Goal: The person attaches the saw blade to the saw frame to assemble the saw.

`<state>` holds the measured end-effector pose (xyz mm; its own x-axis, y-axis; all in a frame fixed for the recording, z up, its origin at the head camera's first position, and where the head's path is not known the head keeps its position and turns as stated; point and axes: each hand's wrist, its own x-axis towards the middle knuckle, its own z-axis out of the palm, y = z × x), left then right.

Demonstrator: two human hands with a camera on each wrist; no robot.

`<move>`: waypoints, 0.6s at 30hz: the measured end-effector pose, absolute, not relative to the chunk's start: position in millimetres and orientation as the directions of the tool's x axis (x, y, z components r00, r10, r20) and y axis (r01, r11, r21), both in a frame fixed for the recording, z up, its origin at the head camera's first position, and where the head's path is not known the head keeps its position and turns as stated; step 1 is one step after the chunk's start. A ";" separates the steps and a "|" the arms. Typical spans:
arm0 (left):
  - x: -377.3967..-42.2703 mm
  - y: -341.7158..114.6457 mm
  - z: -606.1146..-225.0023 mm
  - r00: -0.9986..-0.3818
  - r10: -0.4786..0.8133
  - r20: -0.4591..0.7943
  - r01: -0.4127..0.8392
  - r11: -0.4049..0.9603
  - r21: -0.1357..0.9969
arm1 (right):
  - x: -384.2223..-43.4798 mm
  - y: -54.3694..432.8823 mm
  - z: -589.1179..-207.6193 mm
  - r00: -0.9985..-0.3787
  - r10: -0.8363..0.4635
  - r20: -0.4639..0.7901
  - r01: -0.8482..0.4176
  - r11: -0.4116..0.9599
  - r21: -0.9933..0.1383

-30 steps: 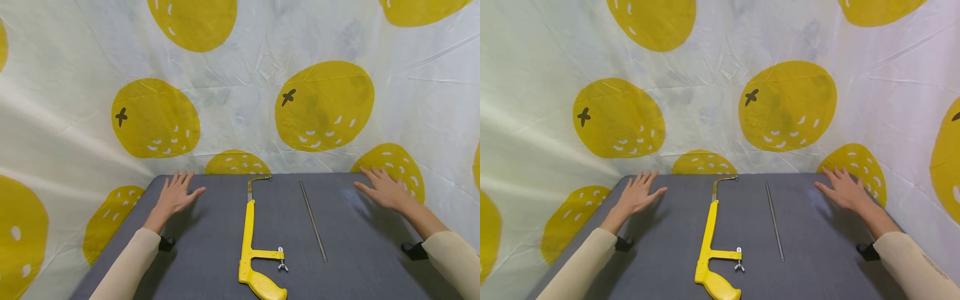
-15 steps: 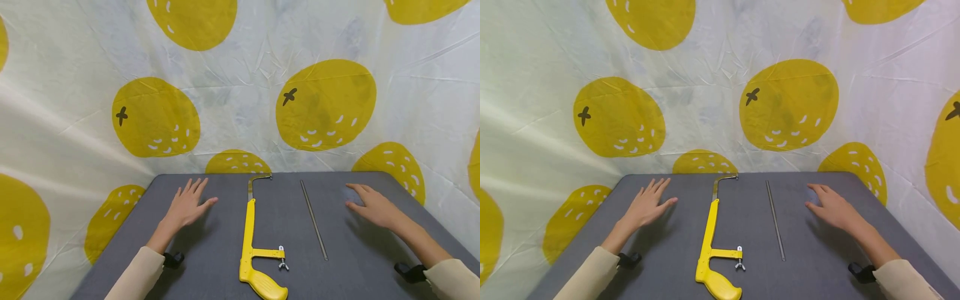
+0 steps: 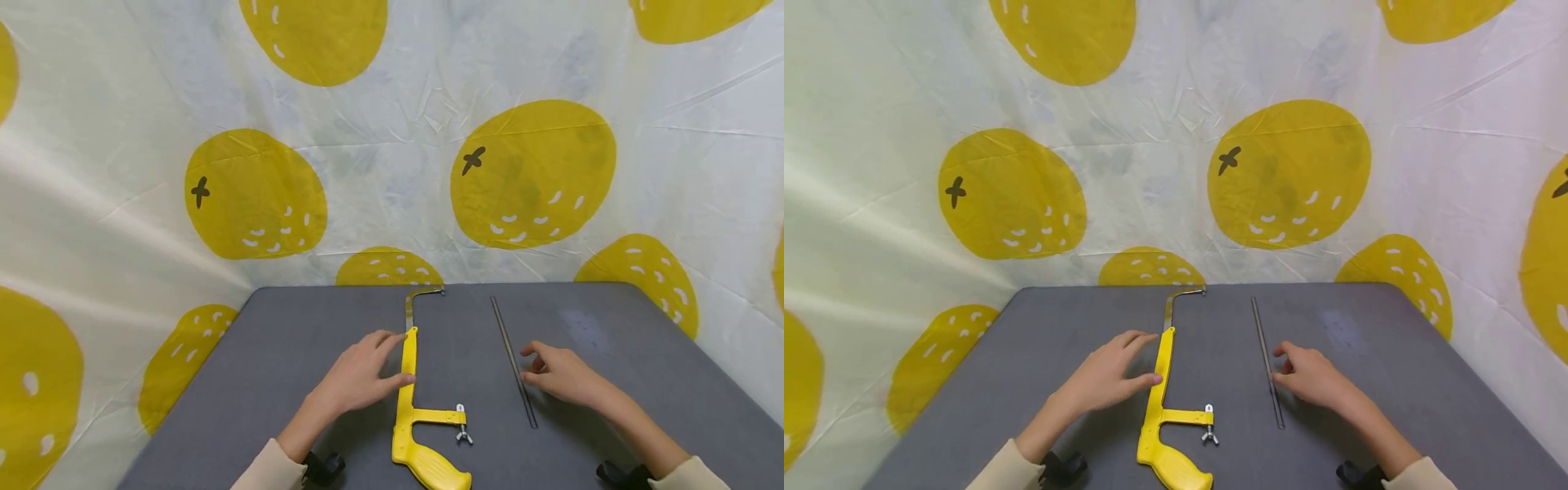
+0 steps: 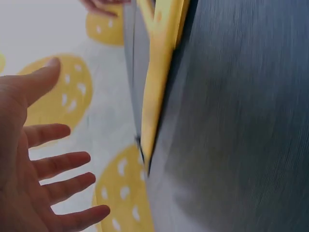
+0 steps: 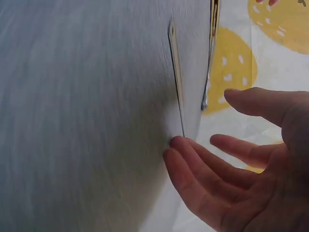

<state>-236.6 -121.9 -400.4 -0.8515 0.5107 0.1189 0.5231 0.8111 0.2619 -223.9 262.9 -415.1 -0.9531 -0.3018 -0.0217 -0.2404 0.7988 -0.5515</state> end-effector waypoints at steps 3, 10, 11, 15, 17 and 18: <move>-227.5 -111.1 -404.0 -0.822 0.561 0.096 0.563 0.779 0.276 | -223.7 252.5 -419.7 -0.956 -0.291 -0.029 -0.225 0.796 -0.562; -217.5 -99.8 -414.1 -0.802 0.597 0.006 0.561 0.749 0.352 | -225.4 226.1 -421.7 -0.975 -0.191 -0.117 -0.097 0.831 -0.547; -216.6 -98.5 -415.0 -0.795 0.607 0.000 0.568 0.743 0.354 | -226.1 223.3 -421.6 -0.978 -0.174 -0.118 -0.088 0.849 -0.521; -212.1 -96.7 -415.8 -0.750 0.661 -0.006 0.622 0.708 0.335 | -229.0 214.9 -423.7 -0.985 -0.145 -0.092 -0.086 0.879 -0.469; -210.3 -96.2 -417.0 -0.724 0.690 -0.006 0.654 0.688 0.315 | -228.7 214.1 -425.3 -0.987 -0.139 -0.080 -0.086 0.881 -0.465; -209.8 -95.9 -417.7 -0.711 0.703 -0.009 0.667 0.679 0.308 | -228.1 214.4 -426.4 -0.988 -0.136 -0.077 -0.084 0.880 -0.468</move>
